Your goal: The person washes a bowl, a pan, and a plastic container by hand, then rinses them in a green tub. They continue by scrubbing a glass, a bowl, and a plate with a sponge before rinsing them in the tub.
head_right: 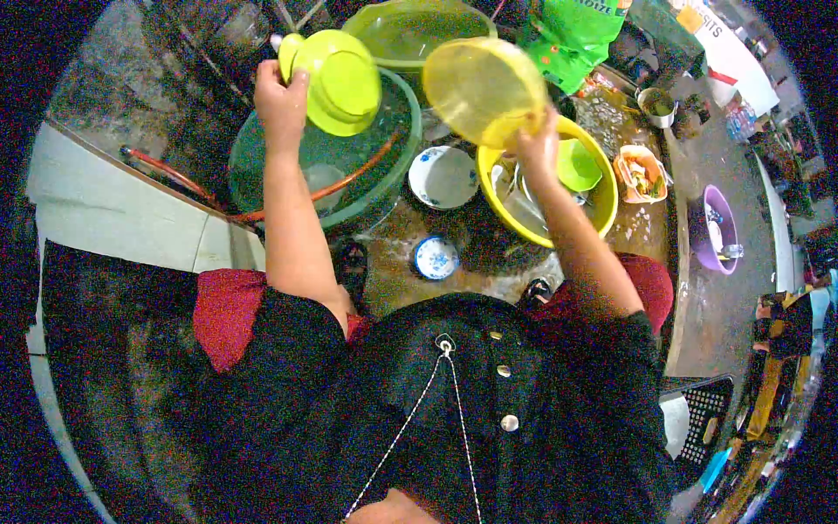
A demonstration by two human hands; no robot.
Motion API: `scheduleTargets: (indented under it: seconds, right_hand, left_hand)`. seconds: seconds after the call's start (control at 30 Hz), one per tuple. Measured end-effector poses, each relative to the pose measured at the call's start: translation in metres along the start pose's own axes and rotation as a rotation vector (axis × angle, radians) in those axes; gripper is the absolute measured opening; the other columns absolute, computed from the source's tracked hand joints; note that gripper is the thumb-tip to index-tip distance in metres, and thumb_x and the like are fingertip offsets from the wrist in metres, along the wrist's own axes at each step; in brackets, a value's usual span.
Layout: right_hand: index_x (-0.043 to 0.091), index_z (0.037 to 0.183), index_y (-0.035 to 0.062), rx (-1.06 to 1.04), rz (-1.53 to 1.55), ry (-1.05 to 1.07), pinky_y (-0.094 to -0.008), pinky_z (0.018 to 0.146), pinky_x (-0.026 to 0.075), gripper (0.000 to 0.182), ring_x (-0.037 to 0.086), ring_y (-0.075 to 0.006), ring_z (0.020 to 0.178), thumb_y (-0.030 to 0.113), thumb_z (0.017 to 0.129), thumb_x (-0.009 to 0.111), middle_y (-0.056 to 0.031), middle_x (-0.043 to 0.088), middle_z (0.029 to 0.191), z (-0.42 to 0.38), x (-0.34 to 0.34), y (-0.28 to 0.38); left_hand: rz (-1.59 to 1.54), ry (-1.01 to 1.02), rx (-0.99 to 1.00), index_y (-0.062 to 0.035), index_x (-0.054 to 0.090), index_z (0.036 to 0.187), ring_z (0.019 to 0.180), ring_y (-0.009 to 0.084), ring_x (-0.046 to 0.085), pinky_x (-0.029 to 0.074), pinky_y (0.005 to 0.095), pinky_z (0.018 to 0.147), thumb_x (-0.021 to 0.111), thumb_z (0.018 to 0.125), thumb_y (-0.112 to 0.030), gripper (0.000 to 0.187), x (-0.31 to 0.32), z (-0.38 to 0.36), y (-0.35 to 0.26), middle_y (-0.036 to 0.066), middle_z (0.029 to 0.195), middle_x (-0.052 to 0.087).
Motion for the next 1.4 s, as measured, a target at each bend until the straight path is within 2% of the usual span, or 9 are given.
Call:
scheduleTargets:
  seconds: [0.2,0.33,0.5,0.67,0.8,0.97,1.03,1.23,1.4]
  right_hand:
    - [0.031,0.125,0.005,-0.055,-0.002,0.097,-0.0382,0.081,0.047,0.063,0.056,-0.035,0.094,0.001,0.068,0.057,-0.0218,0.052,0.109,-0.013,0.107,0.021]
    - [0.026,0.128,0.0033,-0.046,-0.006,0.164,-0.0318,0.043,0.055,0.065,0.061,-0.0318,0.08,-0.002,0.07,0.055,-0.02,0.046,0.116,-0.009,0.175,0.01]
    - [0.025,0.132,0.0091,-0.219,-0.26,0.114,-0.047,0.082,0.043,0.065,0.049,-0.0423,0.1,0.009,0.074,0.055,-0.0241,0.042,0.119,-0.019,0.214,0.022]
    - [0.025,0.127,0.0119,-0.33,-0.52,0.28,-0.0459,0.076,0.047,0.065,0.055,-0.0399,0.091,0.004,0.07,0.056,-0.022,0.041,0.116,-0.027,0.231,0.033]
    - [0.03,0.12,0.0004,-0.121,-0.627,0.391,-0.0438,0.071,0.05,0.057,0.058,-0.0387,0.087,0.013,0.072,0.059,-0.0183,0.051,0.106,-0.003,0.26,-0.01]
    - [0.044,0.106,-0.0056,0.682,0.619,0.681,-0.0463,0.061,0.056,0.031,0.056,-0.0355,0.087,0.001,0.076,0.046,-0.02,0.05,0.101,-0.004,0.245,-0.012]
    - [0.044,0.106,-0.0046,0.745,0.716,0.665,-0.0464,0.063,0.056,0.03,0.055,-0.0381,0.084,-0.001,0.076,0.046,-0.022,0.047,0.105,-0.01,0.223,0.001]
    - [0.042,0.106,-0.0071,0.793,0.815,0.589,-0.0439,0.073,0.053,0.032,0.053,-0.0397,0.093,-0.004,0.075,0.044,-0.0247,0.047,0.108,-0.014,0.14,0.007]
    - [0.049,0.1,-0.0061,0.774,0.678,0.436,-0.0297,0.08,0.05,0.032,0.054,-0.0263,0.095,0.008,0.075,0.062,-0.0228,0.052,0.103,-0.008,0.025,0.014]
  left_hand:
    - [0.542,0.158,-0.149,-0.0069,0.045,0.094,0.068,0.039,0.058,0.044,0.0489,0.062,0.057,0.073,-0.022,0.028,0.011,-0.038,0.08,0.019,0.073,0.06]
    - [0.625,0.372,-0.322,-0.0046,0.049,0.098,0.077,0.0382,0.058,0.045,0.0478,0.069,0.057,0.073,-0.019,0.03,0.02,-0.081,0.133,0.021,0.084,0.06]
    - [0.88,0.658,-0.451,-0.0048,0.052,0.111,0.101,0.0361,0.053,0.041,0.0462,0.087,0.065,0.07,-0.024,0.047,0.021,-0.12,0.178,0.02,0.11,0.053]
    - [0.969,0.517,-0.531,-0.0071,0.051,0.117,0.116,0.0331,0.043,0.022,0.0553,0.099,0.049,0.081,-0.023,0.04,0.011,-0.134,0.199,0.016,0.12,0.051]
    - [0.637,0.739,-0.79,-0.0066,0.054,0.115,0.117,0.031,0.043,0.014,0.0566,0.101,0.045,0.082,-0.022,0.038,0.011,-0.15,0.249,0.015,0.122,0.05]
    - [0.627,0.972,-1.077,-0.0023,0.057,0.109,0.104,0.0274,0.054,0.043,0.0393,0.085,0.045,0.08,-0.015,0.033,0.003,-0.153,0.223,0.018,0.114,0.054]
    - [0.715,0.996,-0.758,-0.0034,0.057,0.108,0.102,0.0268,0.056,0.044,0.0391,0.083,0.049,0.08,-0.018,0.033,0.035,-0.179,0.318,0.019,0.112,0.055]
    - [-0.364,0.619,-1.124,-0.0092,0.058,0.095,0.06,0.0142,0.058,0.047,0.0279,0.053,0.053,0.082,-0.027,0.023,0.065,-0.137,0.169,0.003,0.075,0.062]
    - [-0.389,1.106,-0.902,-0.008,0.055,0.103,0.07,0.0185,0.062,0.049,0.0312,0.056,0.047,0.087,-0.031,0.029,0.108,-0.143,0.076,0.006,0.082,0.06]
Point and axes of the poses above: each hand's wrist, its own z-axis towards the middle knuckle, its own x-axis out of the palm, y = z × x, the point moved 2 cm from there along z, towards the middle knuckle
